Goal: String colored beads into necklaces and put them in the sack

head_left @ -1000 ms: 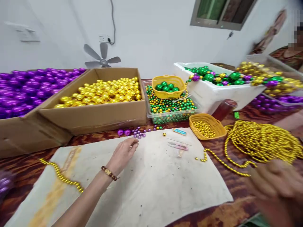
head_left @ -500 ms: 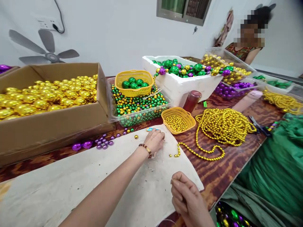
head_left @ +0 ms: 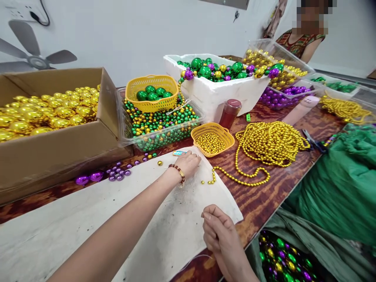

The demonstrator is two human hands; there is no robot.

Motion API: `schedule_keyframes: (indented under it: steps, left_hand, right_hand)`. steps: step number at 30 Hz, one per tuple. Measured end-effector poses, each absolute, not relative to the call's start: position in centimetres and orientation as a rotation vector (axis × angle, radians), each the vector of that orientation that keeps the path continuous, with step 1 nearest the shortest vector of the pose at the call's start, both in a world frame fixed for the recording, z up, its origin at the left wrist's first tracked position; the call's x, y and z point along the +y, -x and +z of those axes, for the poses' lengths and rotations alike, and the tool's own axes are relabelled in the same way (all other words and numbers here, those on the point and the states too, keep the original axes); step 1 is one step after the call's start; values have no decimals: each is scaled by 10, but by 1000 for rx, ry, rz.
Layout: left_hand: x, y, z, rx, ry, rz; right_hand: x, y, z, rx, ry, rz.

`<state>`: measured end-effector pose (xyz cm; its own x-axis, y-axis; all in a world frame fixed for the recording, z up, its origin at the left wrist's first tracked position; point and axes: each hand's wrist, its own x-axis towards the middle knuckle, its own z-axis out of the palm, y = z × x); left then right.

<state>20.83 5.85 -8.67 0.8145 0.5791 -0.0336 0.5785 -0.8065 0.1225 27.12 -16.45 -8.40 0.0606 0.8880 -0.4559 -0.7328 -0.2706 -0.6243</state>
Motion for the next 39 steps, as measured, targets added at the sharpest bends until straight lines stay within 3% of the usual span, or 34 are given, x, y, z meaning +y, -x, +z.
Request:
schedule_keyframes:
  steps: [10, 16, 23, 27, 39]
  left_hand:
    - [55, -192, -76, 864, -2855, 317]
    - [5, -160, -26, 905, -2150, 1218]
    - [-113, -67, -37, 1253, -1113, 962]
    - [-166, -37, -53, 1228, -689, 1002]
    - [-200, -10, -45, 1167, -472, 1142]
  right_hand:
    - [-165, -261, -86, -263, 1005, 1533]
    - [-162, -253, -86, -411, 1068, 1567]
    - [-160, -220, -70, -829, 1148, 1428]
    - [-166, -196, -59, -1113, 1122, 1248]
    - [-177, -139, -45, -1352, 1109, 1201]
